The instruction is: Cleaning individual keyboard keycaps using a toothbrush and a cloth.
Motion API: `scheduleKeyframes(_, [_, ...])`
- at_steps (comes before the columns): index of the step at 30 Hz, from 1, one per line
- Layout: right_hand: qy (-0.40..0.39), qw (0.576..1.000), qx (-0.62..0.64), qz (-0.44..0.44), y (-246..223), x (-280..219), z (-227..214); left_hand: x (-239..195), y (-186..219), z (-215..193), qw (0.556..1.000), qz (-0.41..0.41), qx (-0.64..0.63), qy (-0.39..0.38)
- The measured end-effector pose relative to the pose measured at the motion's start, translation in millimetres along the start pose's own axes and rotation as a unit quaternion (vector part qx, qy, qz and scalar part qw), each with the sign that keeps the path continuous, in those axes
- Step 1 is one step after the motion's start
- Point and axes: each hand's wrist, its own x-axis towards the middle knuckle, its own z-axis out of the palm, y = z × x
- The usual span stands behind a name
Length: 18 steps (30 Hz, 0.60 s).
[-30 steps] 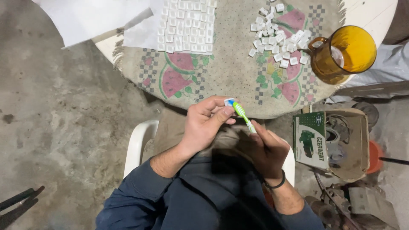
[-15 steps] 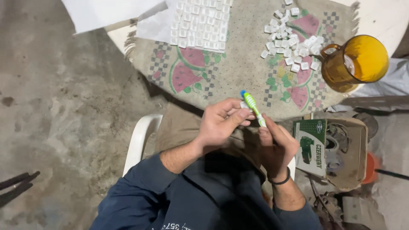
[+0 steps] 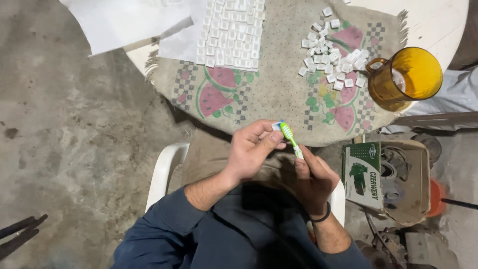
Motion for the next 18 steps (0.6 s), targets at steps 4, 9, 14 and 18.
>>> scheduleKeyframes(4, [0.008,1.0,-0.013,-0.001,2,-1,3,1,10,1,1.0,-0.003,-0.023,-0.01])
scheduleKeyframes(9, [0.023,1.0,0.009,-0.014,8,-7,1,1,7,-1,1.0,-0.005,0.007,-0.024])
scheduleKeyframes(14, [0.007,1.0,0.0,0.008,26,-24,-3,8,28,-9,1.0,0.003,0.019,-0.021])
scheduleKeyframes(18, [0.066,0.997,-0.041,-0.011,32,-15,-20,6,32,-22,1.0,-0.003,0.013,-0.004])
